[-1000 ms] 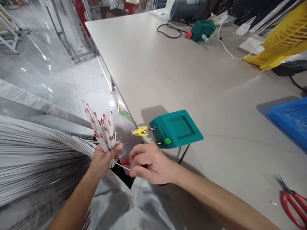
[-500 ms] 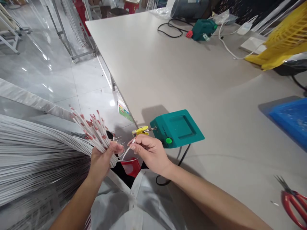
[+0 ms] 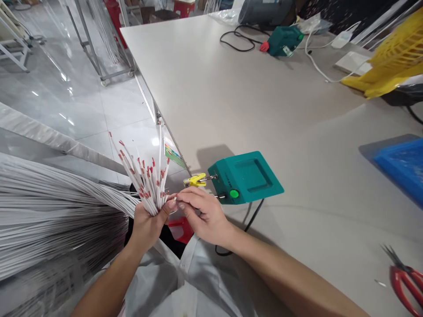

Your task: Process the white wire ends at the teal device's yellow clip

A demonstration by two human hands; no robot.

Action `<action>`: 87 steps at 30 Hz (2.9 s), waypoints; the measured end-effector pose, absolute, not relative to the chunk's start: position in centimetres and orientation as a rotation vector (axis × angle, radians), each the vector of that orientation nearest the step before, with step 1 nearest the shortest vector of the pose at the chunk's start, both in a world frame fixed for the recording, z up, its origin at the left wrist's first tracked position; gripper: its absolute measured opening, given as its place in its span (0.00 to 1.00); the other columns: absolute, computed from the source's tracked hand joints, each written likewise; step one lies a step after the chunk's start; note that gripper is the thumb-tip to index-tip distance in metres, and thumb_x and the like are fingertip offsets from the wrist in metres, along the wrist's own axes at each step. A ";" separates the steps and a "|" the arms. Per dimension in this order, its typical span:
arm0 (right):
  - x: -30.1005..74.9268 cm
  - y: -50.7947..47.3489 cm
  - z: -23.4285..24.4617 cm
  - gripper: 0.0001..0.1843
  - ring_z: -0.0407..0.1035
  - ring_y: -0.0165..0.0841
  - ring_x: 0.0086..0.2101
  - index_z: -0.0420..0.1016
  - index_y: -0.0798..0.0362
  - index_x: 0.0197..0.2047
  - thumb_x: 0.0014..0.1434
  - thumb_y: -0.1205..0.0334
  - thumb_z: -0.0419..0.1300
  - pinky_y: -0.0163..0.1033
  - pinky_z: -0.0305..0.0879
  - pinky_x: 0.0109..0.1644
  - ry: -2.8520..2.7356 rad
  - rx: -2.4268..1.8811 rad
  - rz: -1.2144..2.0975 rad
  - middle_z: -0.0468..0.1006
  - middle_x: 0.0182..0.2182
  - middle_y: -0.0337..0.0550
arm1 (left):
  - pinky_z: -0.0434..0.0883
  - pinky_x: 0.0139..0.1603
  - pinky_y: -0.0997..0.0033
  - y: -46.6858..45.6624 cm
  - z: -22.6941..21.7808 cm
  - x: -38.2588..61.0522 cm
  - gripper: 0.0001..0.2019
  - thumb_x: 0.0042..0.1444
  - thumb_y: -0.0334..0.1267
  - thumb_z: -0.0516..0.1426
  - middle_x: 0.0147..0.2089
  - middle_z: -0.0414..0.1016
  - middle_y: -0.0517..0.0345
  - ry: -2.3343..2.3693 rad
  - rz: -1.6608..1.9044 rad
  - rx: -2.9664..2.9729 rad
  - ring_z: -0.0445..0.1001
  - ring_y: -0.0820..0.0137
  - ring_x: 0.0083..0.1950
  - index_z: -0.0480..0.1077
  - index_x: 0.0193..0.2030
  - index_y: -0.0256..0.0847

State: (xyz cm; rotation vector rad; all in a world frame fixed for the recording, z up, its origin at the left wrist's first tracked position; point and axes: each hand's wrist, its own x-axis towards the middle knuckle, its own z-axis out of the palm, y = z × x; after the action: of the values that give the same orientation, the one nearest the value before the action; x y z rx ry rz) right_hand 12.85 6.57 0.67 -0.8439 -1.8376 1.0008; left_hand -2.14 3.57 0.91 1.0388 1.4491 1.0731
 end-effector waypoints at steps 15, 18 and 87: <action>15.1 8.5 2.9 0.09 0.68 0.30 0.31 0.74 0.56 0.33 0.58 0.70 0.53 0.35 0.65 0.33 -2.558 -0.628 0.481 0.74 0.30 0.44 | 0.55 0.16 0.78 3.8 0.6 -3.3 0.14 0.49 0.42 0.59 0.16 0.62 0.63 1.290 0.645 0.989 0.57 0.80 0.16 0.66 0.19 0.35; 15.2 8.2 2.4 0.11 0.66 0.30 0.27 0.73 0.58 0.29 0.59 0.72 0.51 0.36 0.64 0.29 -2.594 -0.431 -0.021 0.74 0.28 0.44 | 0.57 0.16 0.78 3.9 0.6 -2.7 0.13 0.48 0.43 0.59 0.18 0.67 0.60 1.301 0.731 0.892 0.58 0.79 0.16 0.67 0.21 0.35; 12.5 6.9 2.1 0.06 0.64 0.29 0.28 0.70 0.53 0.29 0.56 0.64 0.55 0.35 0.62 0.31 -1.708 -1.042 1.047 0.71 0.25 0.41 | 0.56 0.20 0.76 2.9 0.1 -2.2 0.05 0.47 0.37 0.61 0.22 0.69 0.62 1.180 1.262 0.652 0.59 0.79 0.20 0.72 0.27 0.38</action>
State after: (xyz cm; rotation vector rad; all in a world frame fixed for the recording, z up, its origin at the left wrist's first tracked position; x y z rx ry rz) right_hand 12.55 6.88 2.07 -1.0422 -1.7076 1.0469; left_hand -2.19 2.90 0.12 0.6518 1.1797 1.2616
